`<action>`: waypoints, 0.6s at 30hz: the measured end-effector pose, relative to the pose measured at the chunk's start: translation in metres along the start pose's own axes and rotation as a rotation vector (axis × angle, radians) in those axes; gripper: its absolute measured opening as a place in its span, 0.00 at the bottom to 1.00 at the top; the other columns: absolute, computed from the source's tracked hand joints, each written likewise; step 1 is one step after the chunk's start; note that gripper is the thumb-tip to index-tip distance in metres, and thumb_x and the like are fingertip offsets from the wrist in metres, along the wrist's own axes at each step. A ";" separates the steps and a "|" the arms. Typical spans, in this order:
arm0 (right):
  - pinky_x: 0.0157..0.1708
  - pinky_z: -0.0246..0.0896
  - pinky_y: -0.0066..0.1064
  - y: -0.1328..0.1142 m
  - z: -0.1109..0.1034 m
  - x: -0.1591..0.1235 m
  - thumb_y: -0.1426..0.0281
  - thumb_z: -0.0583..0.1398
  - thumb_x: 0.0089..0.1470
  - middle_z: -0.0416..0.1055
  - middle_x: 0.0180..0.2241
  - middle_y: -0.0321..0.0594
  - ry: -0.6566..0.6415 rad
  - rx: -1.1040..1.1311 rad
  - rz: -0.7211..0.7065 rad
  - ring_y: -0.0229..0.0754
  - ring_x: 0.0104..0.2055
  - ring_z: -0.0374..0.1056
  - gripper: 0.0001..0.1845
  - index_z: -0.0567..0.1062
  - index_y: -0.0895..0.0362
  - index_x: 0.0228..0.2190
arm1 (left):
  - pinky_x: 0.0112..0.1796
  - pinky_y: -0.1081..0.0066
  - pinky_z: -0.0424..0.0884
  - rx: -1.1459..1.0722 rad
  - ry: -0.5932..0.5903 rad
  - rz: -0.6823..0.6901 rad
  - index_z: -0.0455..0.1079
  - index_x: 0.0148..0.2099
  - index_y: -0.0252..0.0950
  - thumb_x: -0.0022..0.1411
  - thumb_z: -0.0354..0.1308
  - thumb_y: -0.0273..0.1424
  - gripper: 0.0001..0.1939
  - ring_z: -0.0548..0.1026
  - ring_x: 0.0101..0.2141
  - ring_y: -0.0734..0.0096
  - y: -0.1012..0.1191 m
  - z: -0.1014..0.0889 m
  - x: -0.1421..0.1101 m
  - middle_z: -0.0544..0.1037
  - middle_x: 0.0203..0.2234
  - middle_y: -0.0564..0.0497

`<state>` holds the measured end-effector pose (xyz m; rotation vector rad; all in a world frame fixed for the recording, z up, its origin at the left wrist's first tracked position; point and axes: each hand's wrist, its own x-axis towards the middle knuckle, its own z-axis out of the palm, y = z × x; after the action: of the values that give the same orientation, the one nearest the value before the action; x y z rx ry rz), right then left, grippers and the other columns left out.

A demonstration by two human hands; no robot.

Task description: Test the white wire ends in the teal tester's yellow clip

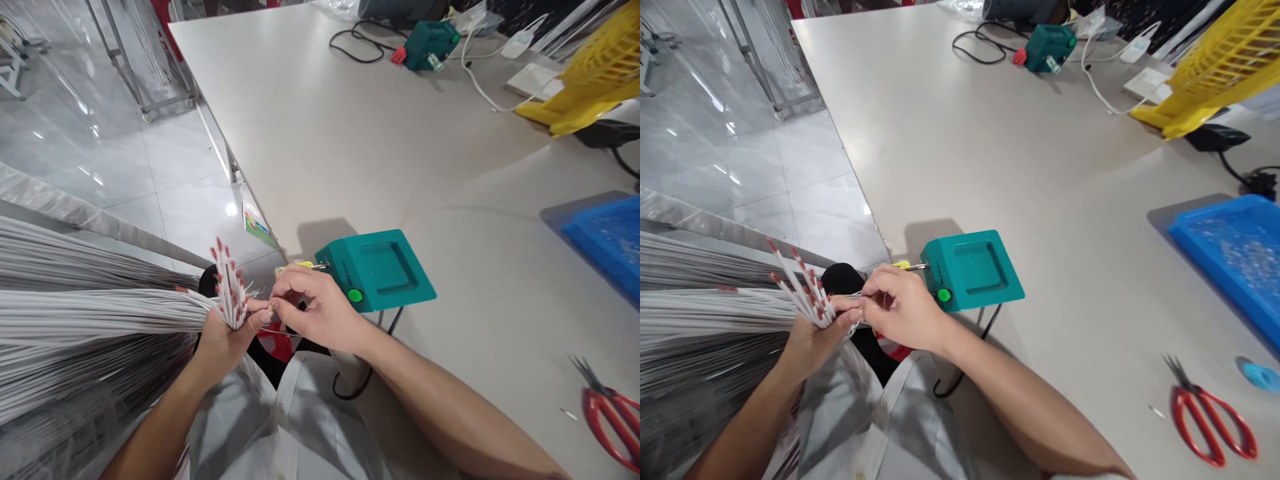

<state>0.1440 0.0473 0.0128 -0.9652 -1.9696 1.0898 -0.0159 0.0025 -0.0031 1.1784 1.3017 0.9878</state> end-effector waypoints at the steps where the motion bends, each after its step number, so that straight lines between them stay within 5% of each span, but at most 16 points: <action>1: 0.24 0.56 0.25 -0.002 -0.004 0.001 0.78 0.56 0.45 0.63 0.21 0.34 -0.051 -0.019 -0.021 0.33 0.24 0.59 0.06 0.68 0.58 0.21 | 0.31 0.72 0.65 0.012 -0.067 -0.013 0.76 0.28 0.37 0.53 0.59 0.29 0.05 0.69 0.27 0.71 0.000 -0.003 -0.001 0.74 0.23 0.51; 7: 0.29 0.60 0.28 -0.005 -0.015 -0.001 0.77 0.54 0.51 0.69 0.29 0.39 -0.300 -0.336 -0.282 0.36 0.30 0.64 0.08 0.70 0.57 0.25 | 0.18 0.76 0.51 -0.066 -0.262 -0.269 0.71 0.27 0.33 0.55 0.57 0.37 0.11 0.57 0.18 0.78 -0.007 -0.018 -0.005 0.63 0.17 0.54; 14: 0.30 0.64 0.32 0.011 0.001 -0.010 0.78 0.53 0.55 0.73 0.33 0.41 -0.012 -0.663 -0.665 0.39 0.33 0.67 0.10 0.72 0.56 0.34 | 0.15 0.78 0.44 -0.319 -0.063 -0.349 0.66 0.25 0.33 0.52 0.60 0.37 0.12 0.51 0.14 0.85 -0.009 -0.014 -0.001 0.63 0.15 0.57; 18: 0.32 0.66 0.32 0.010 0.003 -0.011 0.76 0.56 0.54 0.72 0.32 0.44 0.128 -0.596 -0.502 0.40 0.34 0.69 0.08 0.73 0.59 0.35 | 0.14 0.78 0.44 -0.263 0.097 -0.287 0.69 0.26 0.33 0.51 0.61 0.36 0.10 0.51 0.14 0.86 -0.010 -0.012 -0.004 0.65 0.16 0.57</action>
<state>0.1503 0.0403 0.0004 -0.7281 -2.2983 0.1565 -0.0288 -0.0020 -0.0116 0.7285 1.3270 0.9770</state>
